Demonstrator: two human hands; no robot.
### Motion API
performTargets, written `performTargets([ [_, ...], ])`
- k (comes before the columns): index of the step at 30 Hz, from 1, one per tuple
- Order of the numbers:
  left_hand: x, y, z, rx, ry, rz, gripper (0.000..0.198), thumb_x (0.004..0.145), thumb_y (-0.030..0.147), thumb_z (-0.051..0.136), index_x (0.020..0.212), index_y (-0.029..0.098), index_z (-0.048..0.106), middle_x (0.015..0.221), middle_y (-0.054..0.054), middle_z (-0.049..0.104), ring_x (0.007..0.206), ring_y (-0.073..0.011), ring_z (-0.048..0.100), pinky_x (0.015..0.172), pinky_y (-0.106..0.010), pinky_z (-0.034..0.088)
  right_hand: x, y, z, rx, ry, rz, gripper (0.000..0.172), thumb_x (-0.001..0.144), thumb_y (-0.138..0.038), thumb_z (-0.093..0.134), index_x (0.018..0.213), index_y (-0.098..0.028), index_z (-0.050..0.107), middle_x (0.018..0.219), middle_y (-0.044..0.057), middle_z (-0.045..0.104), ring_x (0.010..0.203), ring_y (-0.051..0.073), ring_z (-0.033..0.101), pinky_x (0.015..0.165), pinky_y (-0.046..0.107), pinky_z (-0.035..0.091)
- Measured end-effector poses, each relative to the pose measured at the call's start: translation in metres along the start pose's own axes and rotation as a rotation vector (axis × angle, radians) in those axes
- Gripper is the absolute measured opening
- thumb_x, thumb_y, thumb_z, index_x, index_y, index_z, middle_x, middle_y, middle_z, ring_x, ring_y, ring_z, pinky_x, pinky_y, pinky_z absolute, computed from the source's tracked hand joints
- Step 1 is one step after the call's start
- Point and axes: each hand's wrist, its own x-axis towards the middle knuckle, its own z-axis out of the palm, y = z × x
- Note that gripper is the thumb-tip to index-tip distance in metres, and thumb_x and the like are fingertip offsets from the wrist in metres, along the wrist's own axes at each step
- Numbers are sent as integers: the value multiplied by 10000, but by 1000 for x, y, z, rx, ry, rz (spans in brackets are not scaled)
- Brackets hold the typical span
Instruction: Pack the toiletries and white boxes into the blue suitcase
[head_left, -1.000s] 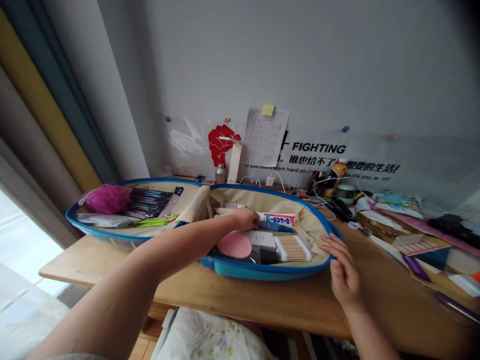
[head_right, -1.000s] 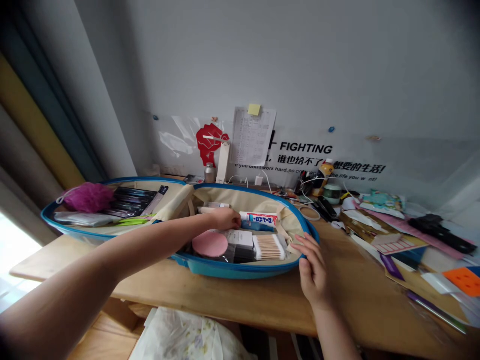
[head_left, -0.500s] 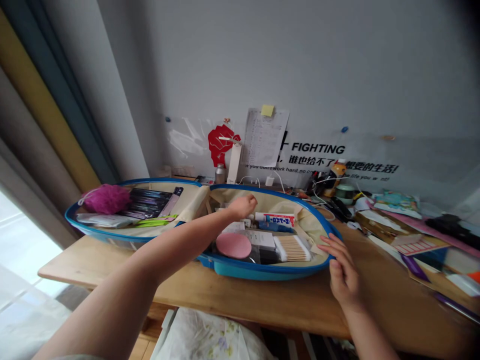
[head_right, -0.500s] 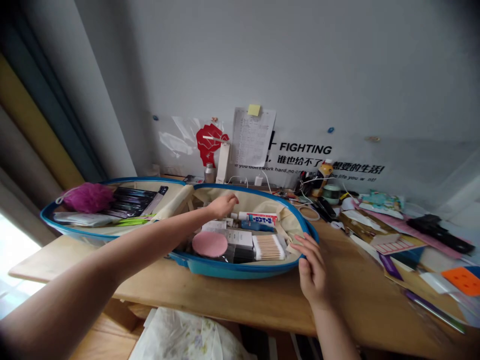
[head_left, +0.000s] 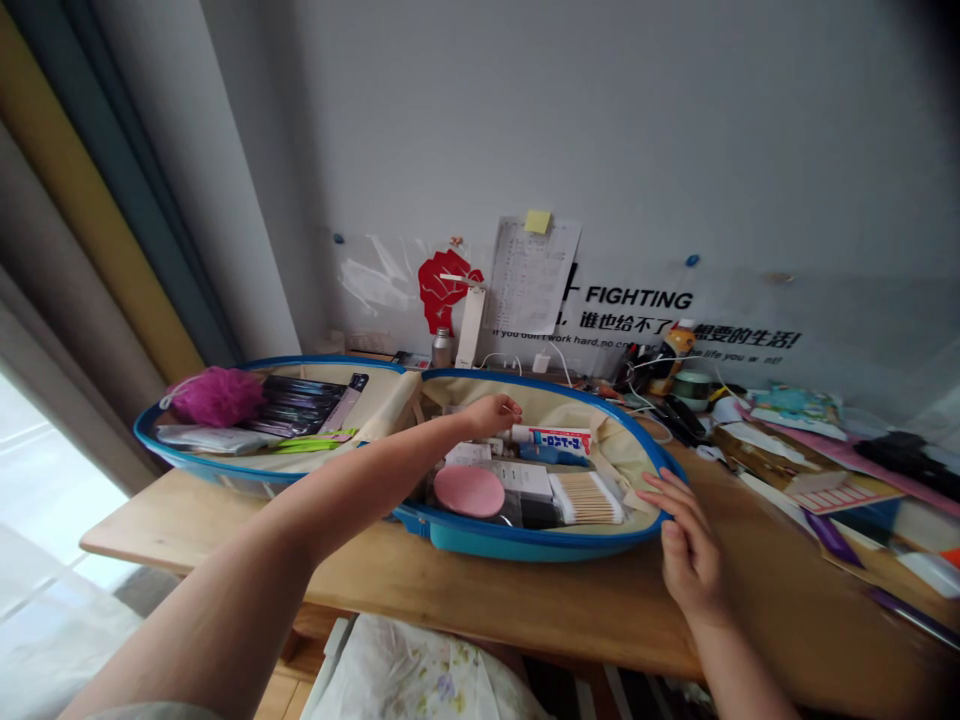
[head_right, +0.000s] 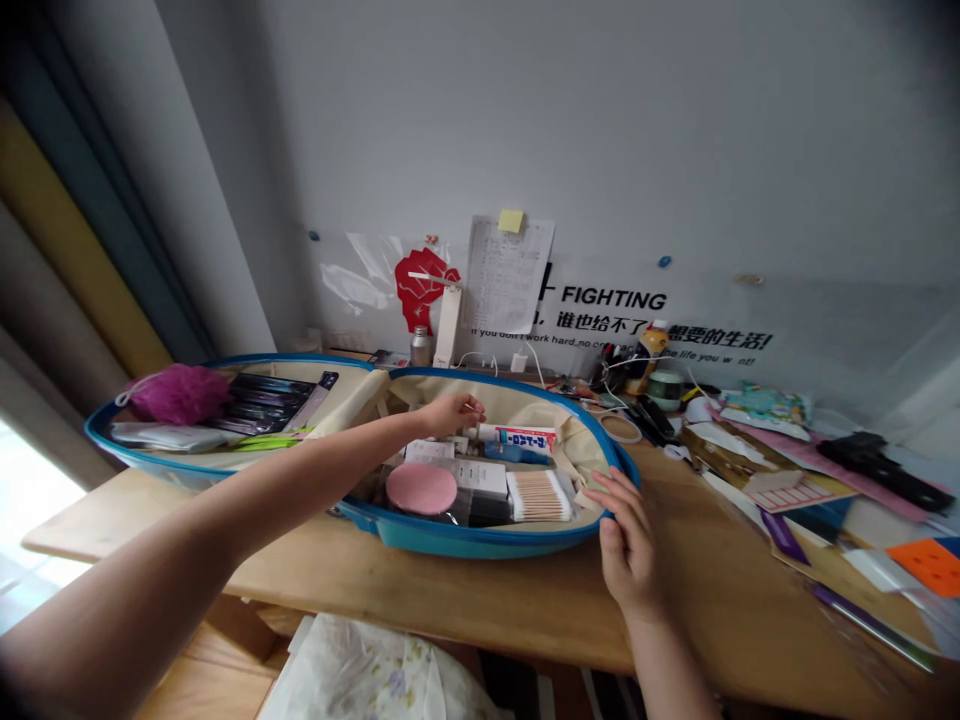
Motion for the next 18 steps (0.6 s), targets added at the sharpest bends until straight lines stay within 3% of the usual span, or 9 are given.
performTargets([
  [4, 0, -3, -1, 43, 13, 38, 173, 876, 238, 651, 1029, 158, 663, 956, -19, 717, 874, -120, 653, 828, -235, 537, 1, -2, -1, -7, -8, 26, 348, 1004, -389, 412, 1067, -212, 704, 1181, 130, 703, 1275, 313, 590, 1042, 559, 497],
  [7, -1, -2, 0, 71, 8, 30, 169, 886, 208, 635, 1045, 151, 643, 918, -24, 715, 825, -117, 658, 788, -238, 541, 2, -2, -1, -6, -5, 27, 347, 1005, -388, 412, 1068, -213, 705, 1179, 125, 705, 1279, 310, 589, 1045, 553, 498],
  [14, -5, 2, 4, 120, -29, 6, 160, 982, 221, 533, 1124, 155, 565, 986, -73, 737, 851, -125, 708, 672, -198, 532, 0, -1, -1, 6, -10, 13, 344, 1019, -373, 396, 1099, -217, 692, 1208, 125, 688, 1302, 300, 565, 1052, 552, 478],
  [18, -6, 4, 5, 222, -36, 28, 171, 970, 213, 547, 1128, 156, 581, 1030, -76, 739, 882, -140, 716, 724, -221, 539, 1, -2, -2, 4, -12, 23, 348, 1013, -395, 410, 1081, -219, 703, 1195, 123, 698, 1292, 306, 574, 1047, 545, 487],
])
